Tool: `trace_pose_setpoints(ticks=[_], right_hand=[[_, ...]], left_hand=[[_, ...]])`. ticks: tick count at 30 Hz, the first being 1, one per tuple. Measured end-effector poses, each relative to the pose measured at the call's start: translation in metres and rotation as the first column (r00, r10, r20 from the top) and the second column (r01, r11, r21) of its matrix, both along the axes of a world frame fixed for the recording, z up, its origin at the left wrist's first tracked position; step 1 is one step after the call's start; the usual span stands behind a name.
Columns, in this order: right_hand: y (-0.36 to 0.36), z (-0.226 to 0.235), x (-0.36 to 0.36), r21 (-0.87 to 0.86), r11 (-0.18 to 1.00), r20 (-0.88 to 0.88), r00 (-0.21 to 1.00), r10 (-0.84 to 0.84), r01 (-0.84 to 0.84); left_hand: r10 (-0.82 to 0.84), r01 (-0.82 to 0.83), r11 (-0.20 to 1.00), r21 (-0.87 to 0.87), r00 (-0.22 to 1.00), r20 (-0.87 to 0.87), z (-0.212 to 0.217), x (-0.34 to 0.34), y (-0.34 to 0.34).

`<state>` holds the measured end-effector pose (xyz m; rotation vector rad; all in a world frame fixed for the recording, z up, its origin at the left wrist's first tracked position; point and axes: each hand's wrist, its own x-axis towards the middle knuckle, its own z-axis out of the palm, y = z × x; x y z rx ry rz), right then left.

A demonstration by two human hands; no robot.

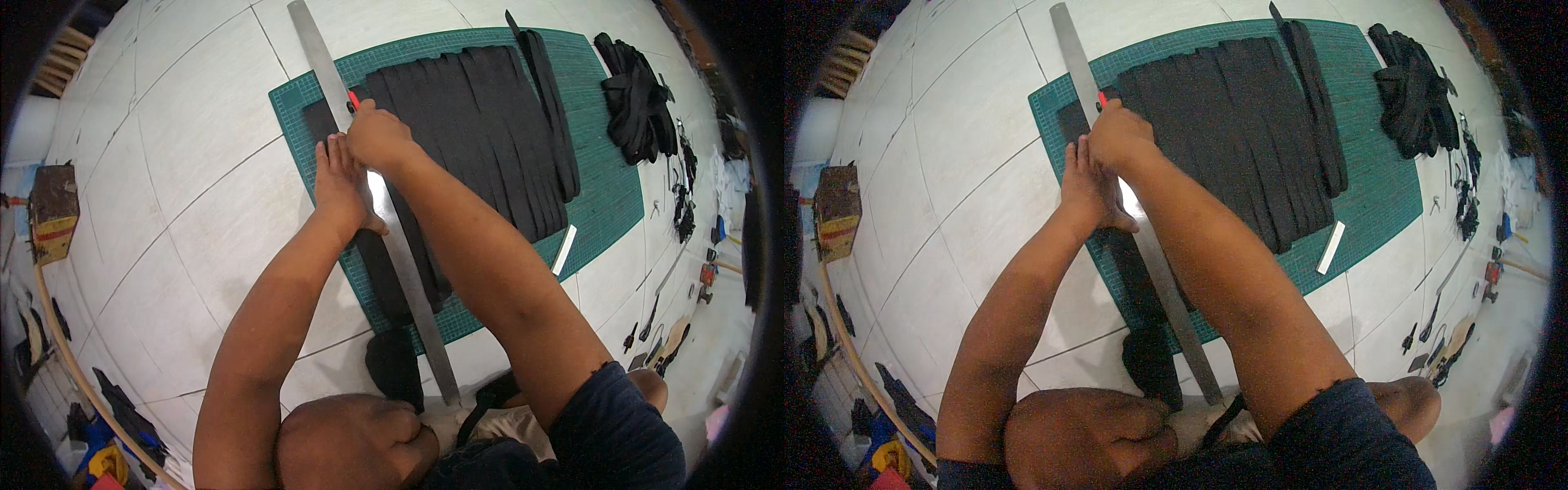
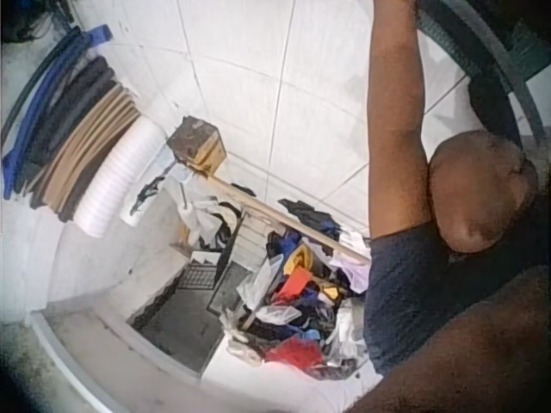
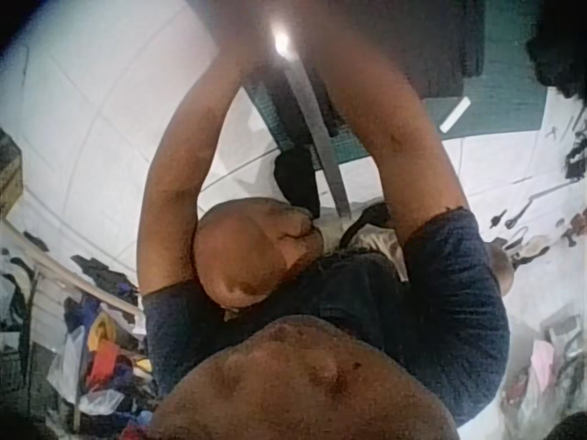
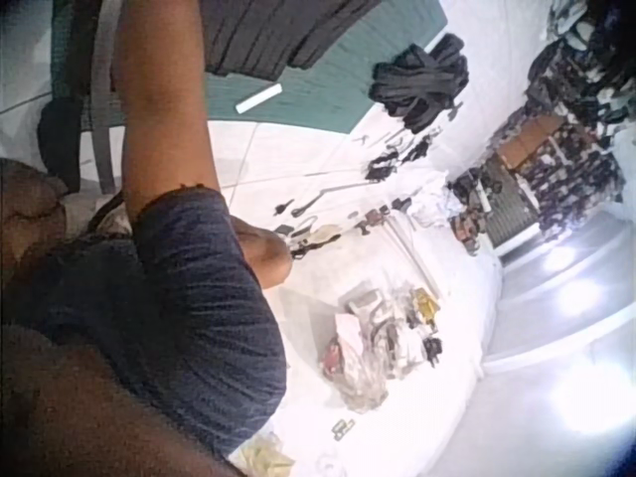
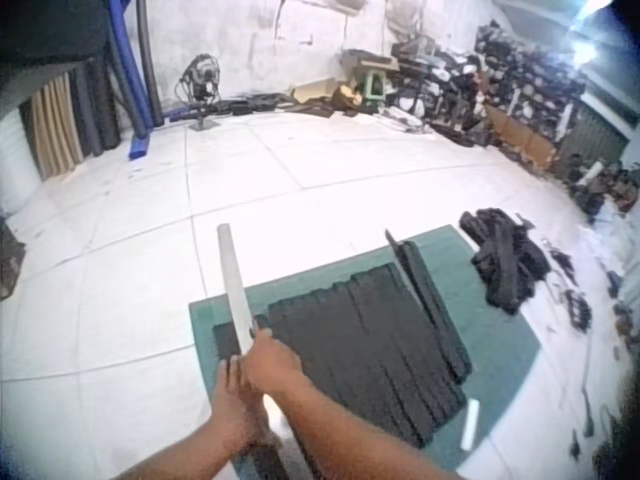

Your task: The person cuts strips of black fabric from a larger piece on a green cutting mat using a utility knife and a long metal ruler, then gathers and organizes the cut strips.

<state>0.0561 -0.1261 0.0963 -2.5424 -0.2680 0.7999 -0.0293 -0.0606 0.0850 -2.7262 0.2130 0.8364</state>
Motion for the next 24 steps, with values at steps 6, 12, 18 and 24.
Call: trace_pose_setpoints(ticks=[6,12,18,24], right_hand=[[-0.019,0.003,-0.009,0.029,1.0,-0.036,0.999,0.007,-0.006],[-0.108,0.014,-0.148,-0.029,0.999,-0.196,0.98,0.031,-0.038],[-0.208,0.04,-0.298,-0.192,0.977,-0.376,0.927,0.015,-0.094],[-0.23,0.09,-0.307,-0.221,0.974,-0.359,0.924,-0.131,0.053]], left_hand=[[0.015,-0.013,0.998,-0.059,0.999,0.033,-0.001,0.001,-0.002],[0.091,-0.075,0.987,-0.14,0.99,0.109,-0.003,-0.005,0.004],[0.083,-0.071,0.987,-0.143,0.993,0.082,-0.004,-0.005,-0.003],[0.07,-0.055,0.99,-0.132,0.991,0.113,-0.002,-0.005,0.004]])
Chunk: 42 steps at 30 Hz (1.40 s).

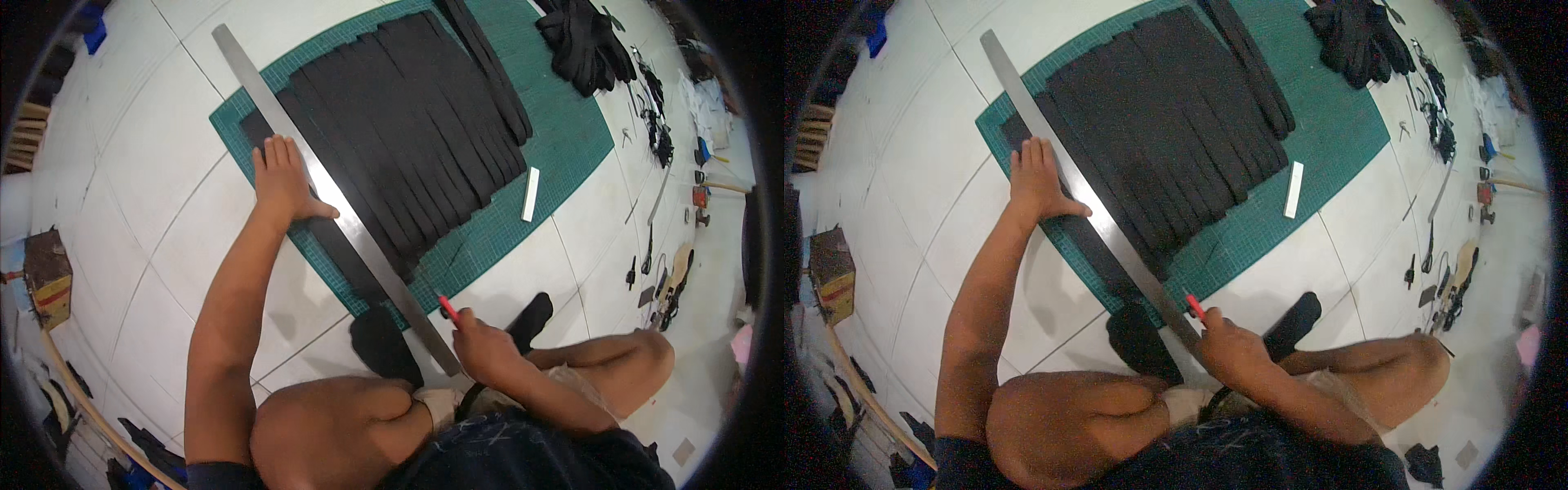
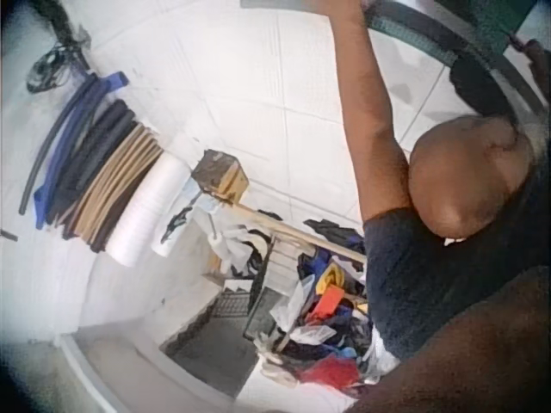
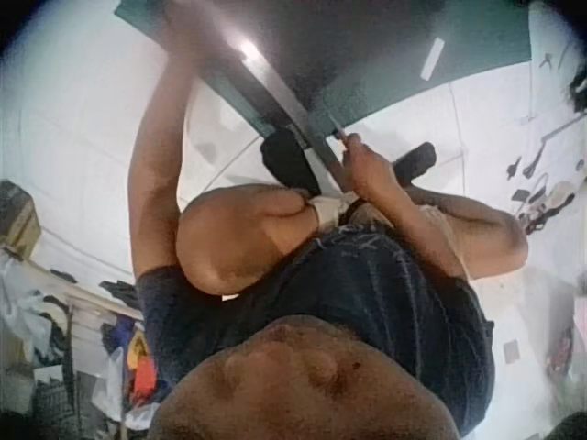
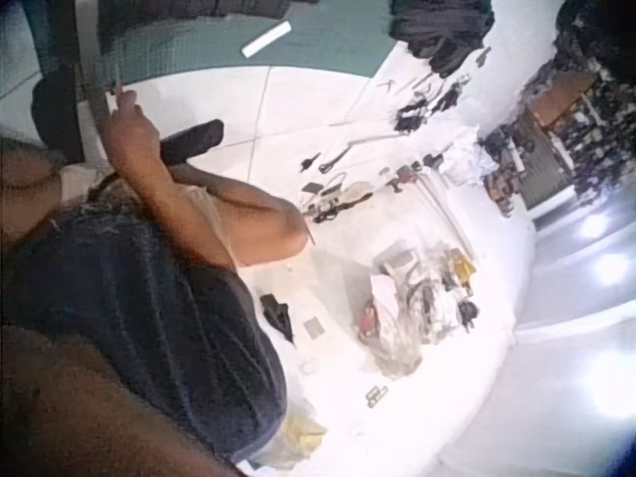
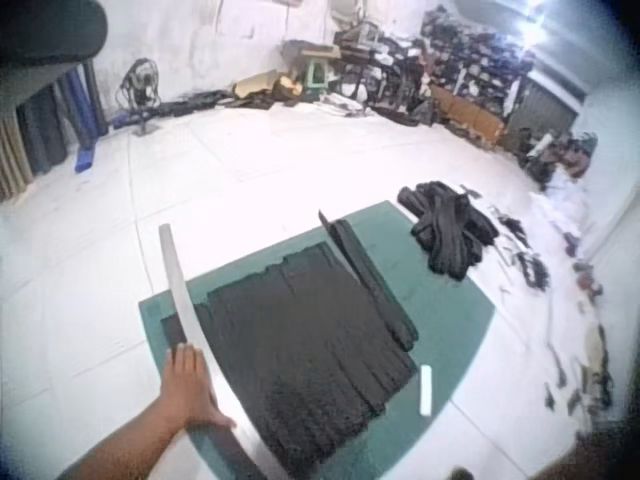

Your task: The person cuts strips of black fabric from a larger piece on a green cutting mat using a utility knife and a long metal ruler, then gathers and organizes the cut strips.

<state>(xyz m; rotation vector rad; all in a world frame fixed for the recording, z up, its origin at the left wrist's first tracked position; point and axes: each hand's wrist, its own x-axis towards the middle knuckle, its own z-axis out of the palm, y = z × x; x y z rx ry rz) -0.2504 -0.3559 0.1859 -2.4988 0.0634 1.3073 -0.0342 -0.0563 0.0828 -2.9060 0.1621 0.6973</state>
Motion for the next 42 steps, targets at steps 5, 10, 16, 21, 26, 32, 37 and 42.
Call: trace_pose_setpoints(ticks=[5,10,16,21,26,32,37,42], right_hand=[[-0.047,0.05,0.013,0.097,0.946,0.196,0.926,-0.322,0.309],[-0.069,0.055,-0.011,0.012,0.927,0.164,0.913,-0.373,0.376],[-0.063,0.077,0.004,0.114,0.874,-0.025,0.881,-0.472,0.472],[-0.069,0.064,0.023,0.18,0.847,-0.099,0.866,-0.49,0.5],[-0.072,0.055,0.038,0.311,0.813,-0.271,0.866,-0.421,0.492],[-0.075,0.061,0.057,0.471,0.734,-0.454,0.848,-0.274,0.489],[-0.076,0.068,0.066,0.493,0.722,-0.562,0.811,-0.162,0.486],[-0.065,0.079,0.061,0.44,0.757,-0.642,0.758,-0.11,0.483]], left_hand=[[0.078,-0.079,0.988,-0.132,0.997,-0.01,0.014,0.032,0.01],[0.236,-0.159,0.958,-0.238,0.908,0.345,-0.003,0.115,0.027],[0.028,-0.021,0.999,-0.038,0.979,0.203,-0.019,0.155,0.041],[0.227,-0.18,0.911,-0.371,0.97,0.088,-0.035,0.171,0.052],[0.21,-0.019,0.874,-0.486,0.916,0.342,-0.039,0.15,0.054],[0.228,-0.035,0.9,-0.435,0.888,0.4,0.008,0.081,0.047],[0.074,-0.025,0.962,-0.271,0.983,0.171,0.052,0.009,0.048],[0.138,-0.143,0.957,-0.252,0.99,-0.038,0.057,-0.055,0.064]])
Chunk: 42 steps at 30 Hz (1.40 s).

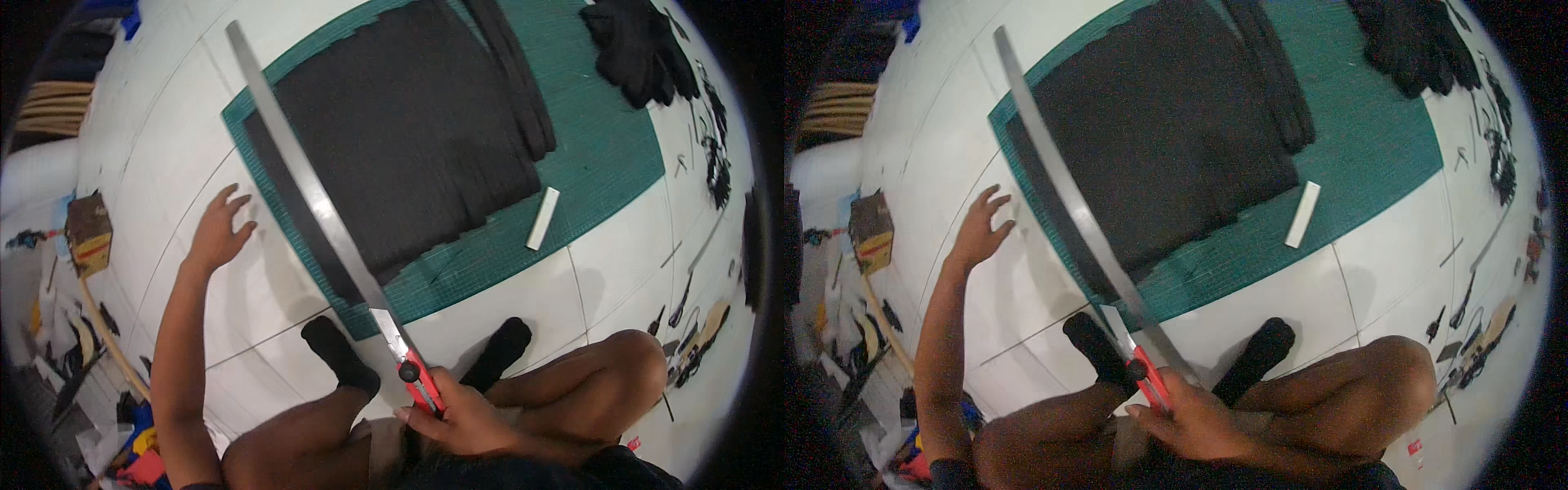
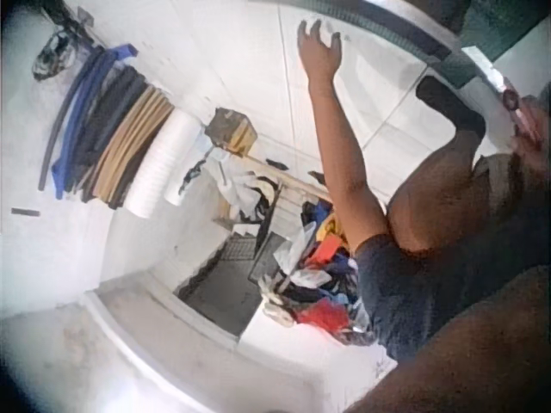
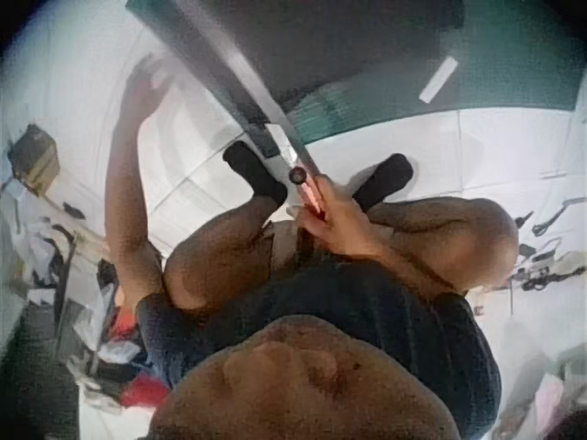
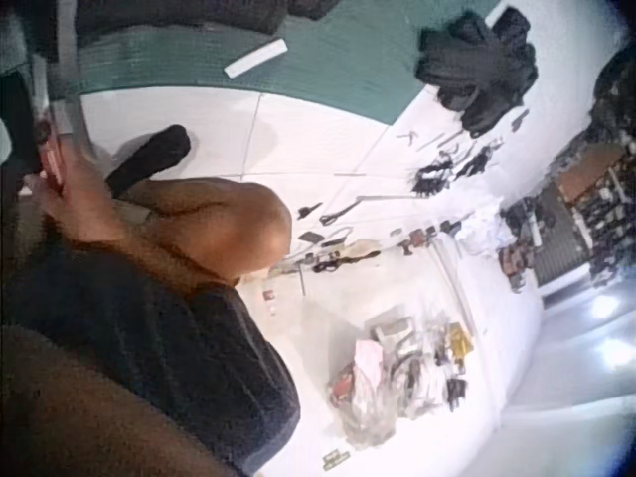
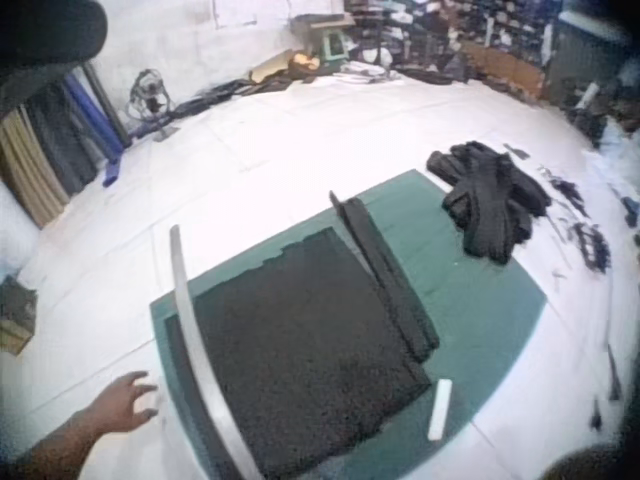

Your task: The person cuts strips of black fabric from a larger piece on a green cutting mat using a utility knife and a long metal ruler, then gathers and organizes the cut strips.

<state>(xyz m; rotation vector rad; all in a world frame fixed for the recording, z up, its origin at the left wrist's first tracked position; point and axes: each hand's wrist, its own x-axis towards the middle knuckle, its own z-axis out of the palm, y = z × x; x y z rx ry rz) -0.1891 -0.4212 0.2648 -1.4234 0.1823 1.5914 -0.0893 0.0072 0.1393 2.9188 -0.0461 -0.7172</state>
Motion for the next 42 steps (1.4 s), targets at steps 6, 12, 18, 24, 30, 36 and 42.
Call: trace_pose_setpoints(ticks=[6,12,18,24,30,36,42], right_hand=[[0.002,-0.002,-0.01,0.005,0.998,0.114,0.992,-0.06,0.06],[0.016,-0.009,-0.032,-0.168,0.956,0.168,0.963,-0.211,0.239],[0.032,-0.037,-0.064,-0.238,0.906,0.395,0.887,-0.239,0.35],[0.055,-0.07,-0.07,-0.428,0.848,0.535,0.844,-0.042,0.313],[0.064,-0.134,-0.092,-0.441,0.843,0.715,0.688,0.121,0.31],[0.105,-0.177,-0.093,-0.384,0.884,0.791,0.589,0.166,0.266],[0.12,-0.198,-0.102,-0.413,0.843,0.814,0.555,0.172,0.344]], left_hand=[[0.118,-0.121,0.992,-0.028,0.988,-0.101,-0.009,0.001,0.019],[-0.075,0.081,0.995,-0.051,0.992,0.106,-0.042,0.052,0.004],[-0.125,0.133,0.991,-0.026,0.972,0.199,-0.054,0.071,-0.009],[-0.042,0.06,0.982,-0.182,0.994,0.102,-0.067,0.071,0.002],[0.038,0.01,0.951,-0.31,0.988,0.151,-0.076,0.061,0.009],[0.066,0.004,0.927,-0.376,0.983,0.171,-0.081,0.056,0.008],[0.03,0.062,0.922,-0.383,0.973,0.23,-0.084,0.054,0.021]])
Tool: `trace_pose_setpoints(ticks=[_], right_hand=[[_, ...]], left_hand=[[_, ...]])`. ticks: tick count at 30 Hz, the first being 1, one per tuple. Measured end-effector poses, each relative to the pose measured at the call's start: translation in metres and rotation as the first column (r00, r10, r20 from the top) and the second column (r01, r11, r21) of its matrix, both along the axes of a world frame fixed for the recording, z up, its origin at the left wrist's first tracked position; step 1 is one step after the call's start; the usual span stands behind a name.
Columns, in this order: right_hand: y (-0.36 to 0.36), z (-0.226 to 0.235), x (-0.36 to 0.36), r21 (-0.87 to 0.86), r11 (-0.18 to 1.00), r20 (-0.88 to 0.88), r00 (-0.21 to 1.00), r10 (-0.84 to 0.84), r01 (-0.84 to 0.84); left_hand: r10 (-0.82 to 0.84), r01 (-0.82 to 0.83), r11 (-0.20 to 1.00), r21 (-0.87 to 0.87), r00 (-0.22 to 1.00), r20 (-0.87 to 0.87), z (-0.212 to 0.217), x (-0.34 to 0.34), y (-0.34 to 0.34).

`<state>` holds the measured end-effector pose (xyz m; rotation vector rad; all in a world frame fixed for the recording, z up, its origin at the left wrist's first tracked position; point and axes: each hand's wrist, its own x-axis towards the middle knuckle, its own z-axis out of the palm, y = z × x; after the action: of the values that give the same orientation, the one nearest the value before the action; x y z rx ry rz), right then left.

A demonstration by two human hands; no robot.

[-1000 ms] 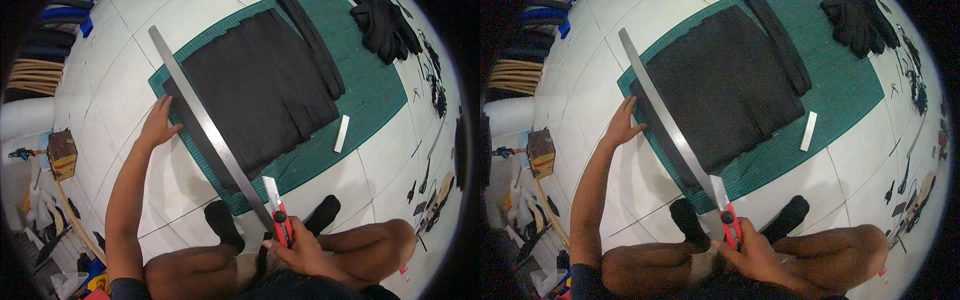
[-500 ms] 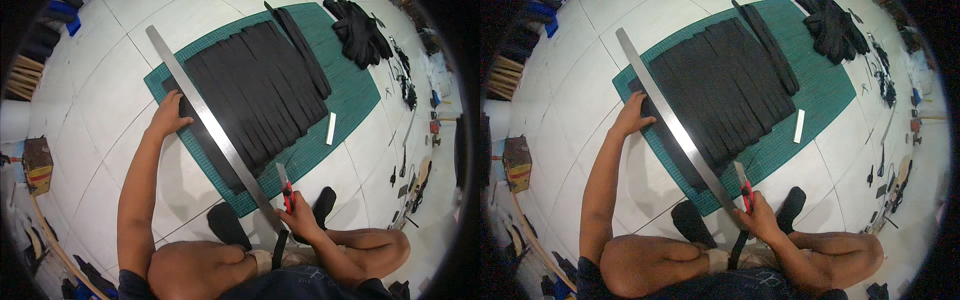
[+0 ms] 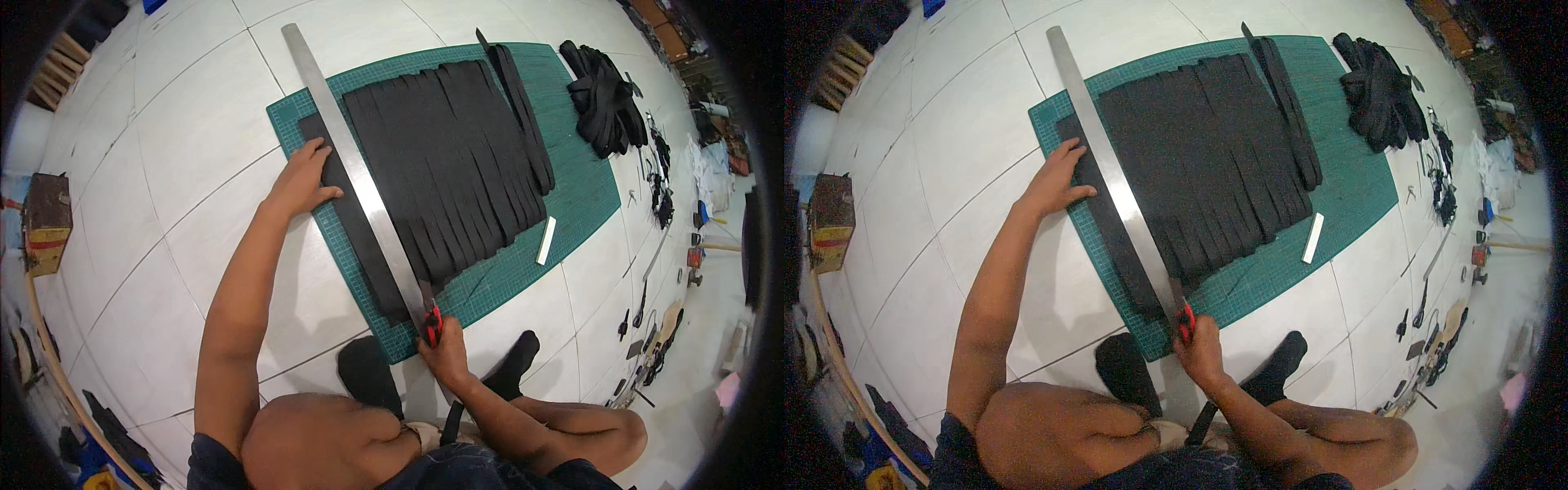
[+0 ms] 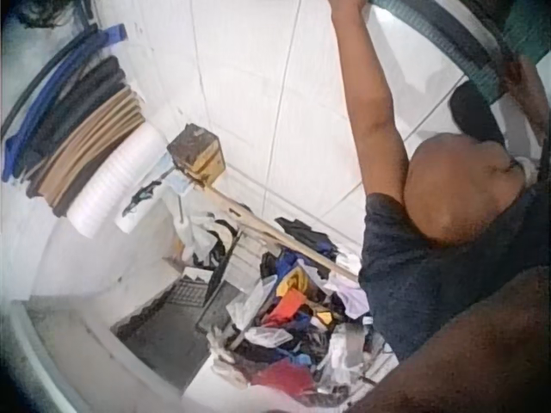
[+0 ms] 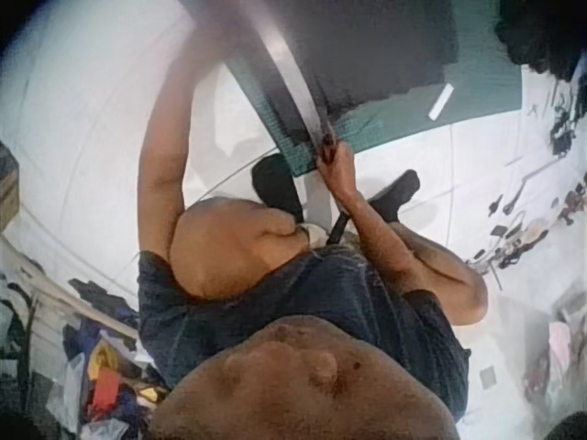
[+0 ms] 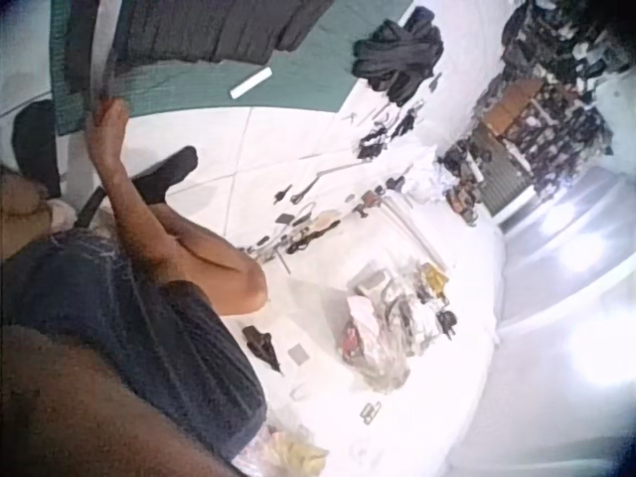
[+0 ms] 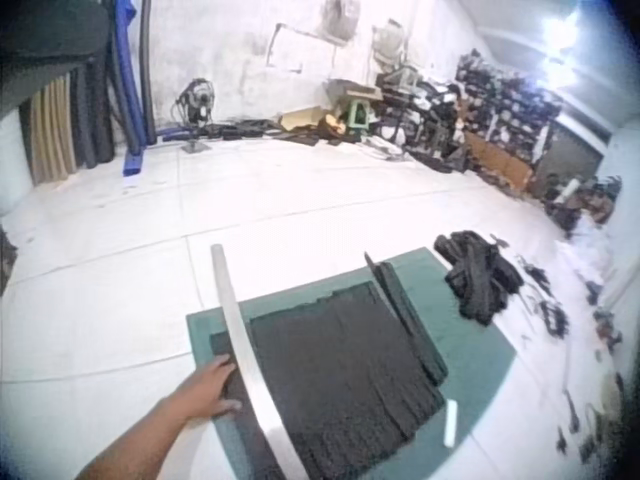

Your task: The person cuts strips of black fabric from a larger piece on a green cutting mat using a utility knife and a long metal ruler, then gathers and organizes the cut strips.

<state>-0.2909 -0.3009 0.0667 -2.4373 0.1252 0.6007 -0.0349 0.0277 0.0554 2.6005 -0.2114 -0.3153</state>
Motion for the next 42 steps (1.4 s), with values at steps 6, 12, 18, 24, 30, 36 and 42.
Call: trace_pose_setpoints(ticks=[6,12,18,24,30,36,42], right_hand=[[0.008,0.001,0.0,0.091,0.993,0.116,0.991,0.065,-0.076],[0.01,-0.008,-0.009,0.101,0.994,0.115,0.993,0.037,-0.048],[0.006,-0.011,-0.009,0.109,0.992,0.11,0.992,0.056,-0.068],[0.008,-0.005,-0.007,0.058,0.997,0.056,0.998,0.041,-0.045],[0.006,-0.011,-0.009,-0.017,0.991,0.117,0.984,0.133,-0.132],[0.006,-0.003,-0.005,-0.031,0.994,0.05,0.993,0.109,-0.107],[-0.021,-0.022,0.036,0.05,0.985,0.349,0.922,-0.17,0.163]], left_hand=[[-0.016,0.017,1.0,-0.023,0.998,0.06,0.002,0.003,0.0],[-0.007,0.008,0.997,-0.073,1.0,0.015,0.004,0.003,0.001],[0.008,-0.009,0.998,-0.065,1.0,-0.023,0.007,0.002,-0.002],[0.041,-0.042,0.999,-0.012,0.995,-0.095,0.016,0.002,-0.005],[0.011,-0.013,1.0,-0.028,0.998,-0.055,0.008,0.004,-0.002],[-0.004,0.002,0.998,-0.06,1.0,-0.025,0.005,0.003,-0.006],[-0.019,0.021,0.999,-0.05,0.999,0.034,-0.006,-0.002,0.013]])
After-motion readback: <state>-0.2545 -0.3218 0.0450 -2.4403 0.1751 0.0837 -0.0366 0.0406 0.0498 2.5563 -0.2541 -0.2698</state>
